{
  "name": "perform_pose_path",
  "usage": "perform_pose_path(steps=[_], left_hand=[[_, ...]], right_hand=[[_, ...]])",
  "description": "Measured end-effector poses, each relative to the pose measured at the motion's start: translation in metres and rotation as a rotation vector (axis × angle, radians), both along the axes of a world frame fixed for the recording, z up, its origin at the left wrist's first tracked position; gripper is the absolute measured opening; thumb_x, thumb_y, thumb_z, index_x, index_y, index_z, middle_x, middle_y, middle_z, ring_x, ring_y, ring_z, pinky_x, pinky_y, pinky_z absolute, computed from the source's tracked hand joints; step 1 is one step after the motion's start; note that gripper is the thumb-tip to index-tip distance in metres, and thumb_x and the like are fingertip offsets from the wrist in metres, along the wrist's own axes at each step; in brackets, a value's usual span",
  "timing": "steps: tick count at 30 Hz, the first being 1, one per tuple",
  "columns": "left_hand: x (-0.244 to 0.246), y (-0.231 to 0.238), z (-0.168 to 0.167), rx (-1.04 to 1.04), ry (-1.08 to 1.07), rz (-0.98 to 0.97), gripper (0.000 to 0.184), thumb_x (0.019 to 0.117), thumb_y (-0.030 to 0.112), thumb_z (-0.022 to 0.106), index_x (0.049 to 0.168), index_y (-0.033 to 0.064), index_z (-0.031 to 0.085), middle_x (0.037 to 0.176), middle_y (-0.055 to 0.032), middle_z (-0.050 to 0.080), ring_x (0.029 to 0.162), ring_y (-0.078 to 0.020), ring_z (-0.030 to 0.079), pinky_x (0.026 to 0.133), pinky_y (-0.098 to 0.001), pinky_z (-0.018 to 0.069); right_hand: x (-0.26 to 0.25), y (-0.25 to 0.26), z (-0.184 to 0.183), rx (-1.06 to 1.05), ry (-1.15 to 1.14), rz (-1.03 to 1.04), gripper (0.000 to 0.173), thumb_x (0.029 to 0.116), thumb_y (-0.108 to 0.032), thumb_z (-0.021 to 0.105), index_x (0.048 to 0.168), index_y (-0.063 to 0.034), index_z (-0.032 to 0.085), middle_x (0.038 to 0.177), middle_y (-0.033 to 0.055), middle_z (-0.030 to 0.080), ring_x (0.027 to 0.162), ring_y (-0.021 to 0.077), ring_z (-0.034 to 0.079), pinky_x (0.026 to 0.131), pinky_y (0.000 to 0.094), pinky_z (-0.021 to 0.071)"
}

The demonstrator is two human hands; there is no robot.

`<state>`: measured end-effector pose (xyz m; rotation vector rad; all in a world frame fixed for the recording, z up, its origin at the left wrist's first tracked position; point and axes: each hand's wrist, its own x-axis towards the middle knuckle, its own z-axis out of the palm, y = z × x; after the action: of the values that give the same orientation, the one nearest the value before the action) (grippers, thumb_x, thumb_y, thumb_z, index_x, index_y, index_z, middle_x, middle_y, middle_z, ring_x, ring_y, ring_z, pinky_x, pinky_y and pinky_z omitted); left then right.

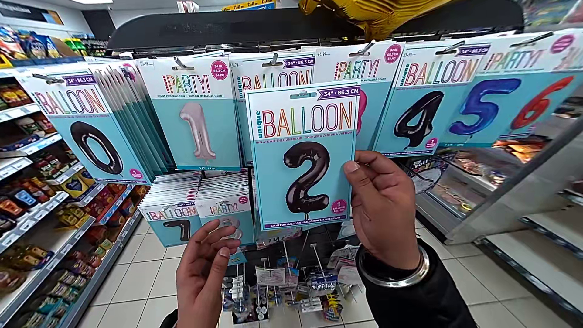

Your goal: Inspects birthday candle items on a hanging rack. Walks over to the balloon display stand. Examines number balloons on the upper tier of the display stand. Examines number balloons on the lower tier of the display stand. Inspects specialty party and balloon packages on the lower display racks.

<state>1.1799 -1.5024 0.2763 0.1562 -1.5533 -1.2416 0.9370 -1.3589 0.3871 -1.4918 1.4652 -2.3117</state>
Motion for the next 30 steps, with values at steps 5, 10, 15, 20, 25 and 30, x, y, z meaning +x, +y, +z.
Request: perform_pose_path(steps=[5,10,15,20,25,30], left_hand=[[0.0,-0.002,0.0,0.009,0.012,-0.011,0.048,0.102,0.019,0.061,0.144,0.0006,0.046,0.122,-0.0218,0.067,0.096,-0.0325,0.072,0.084,-0.0418,0.0633],[-0.001,-0.006,-0.001,0.018,0.012,-0.036,0.048,0.102,0.019,0.06,0.144,0.0014,0.046,0.121,-0.0218,0.067,0.096,-0.0321,0.072,0.083,-0.0416,0.063],[0.004,-0.014,-0.001,0.013,0.008,-0.064,0.048,0.1023,0.021,0.061,0.144,0.001,0.047,0.119,-0.0219,0.068,0.095,-0.0321,0.072,0.083,-0.0417,0.0631],[0.008,-0.028,0.002,0.019,0.007,-0.079,0.049,0.1018,0.021,0.062,0.143,0.0003,0.047,0.116,-0.0219,0.069,0.095,-0.0326,0.072,0.084,-0.0417,0.0629],[0.009,-0.039,0.007,-0.005,0.017,-0.11,0.048,0.1027,0.018,0.06,0.144,-0.001,0.046,0.117,-0.0206,0.069,0.094,-0.031,0.072,0.082,-0.0413,0.0633],[0.013,-0.053,0.012,0.005,-0.052,-0.18,0.046,0.1022,0.002,0.054,0.146,0.0017,0.041,0.121,-0.0162,0.069,0.098,-0.0297,0.073,0.086,-0.044,0.0626]], right_hand=[[0.002,-0.009,0.003,-0.057,-0.011,0.008,0.017,0.1042,-0.008,0.057,0.119,-0.0025,0.064,0.095,0.0083,0.071,0.082,0.0154,0.071,0.072,0.0305,0.0639],[0.007,-0.012,0.005,-0.048,0.006,0.011,0.018,0.104,-0.008,0.057,0.119,-0.0008,0.064,0.097,0.0102,0.07,0.083,0.0173,0.071,0.073,0.0317,0.0639],[0.013,-0.019,0.007,-0.053,-0.004,-0.009,0.017,0.1039,-0.008,0.057,0.119,-0.0018,0.064,0.097,0.0086,0.07,0.084,0.016,0.071,0.074,0.0315,0.0639],[0.019,-0.026,0.011,-0.061,-0.003,-0.033,0.017,0.1045,-0.008,0.056,0.118,-0.0014,0.064,0.097,0.0088,0.071,0.084,0.0164,0.072,0.074,0.0324,0.0642],[0.026,-0.031,0.019,-0.055,-0.001,-0.058,0.018,0.1047,-0.01,0.057,0.119,-0.0033,0.065,0.097,0.0088,0.071,0.082,0.0161,0.072,0.071,0.0318,0.0642],[0.021,-0.038,0.028,-0.052,-0.015,-0.092,0.021,0.1045,-0.015,0.058,0.121,-0.0061,0.067,0.096,0.0118,0.071,0.08,0.02,0.072,0.069,0.0365,0.0645]])
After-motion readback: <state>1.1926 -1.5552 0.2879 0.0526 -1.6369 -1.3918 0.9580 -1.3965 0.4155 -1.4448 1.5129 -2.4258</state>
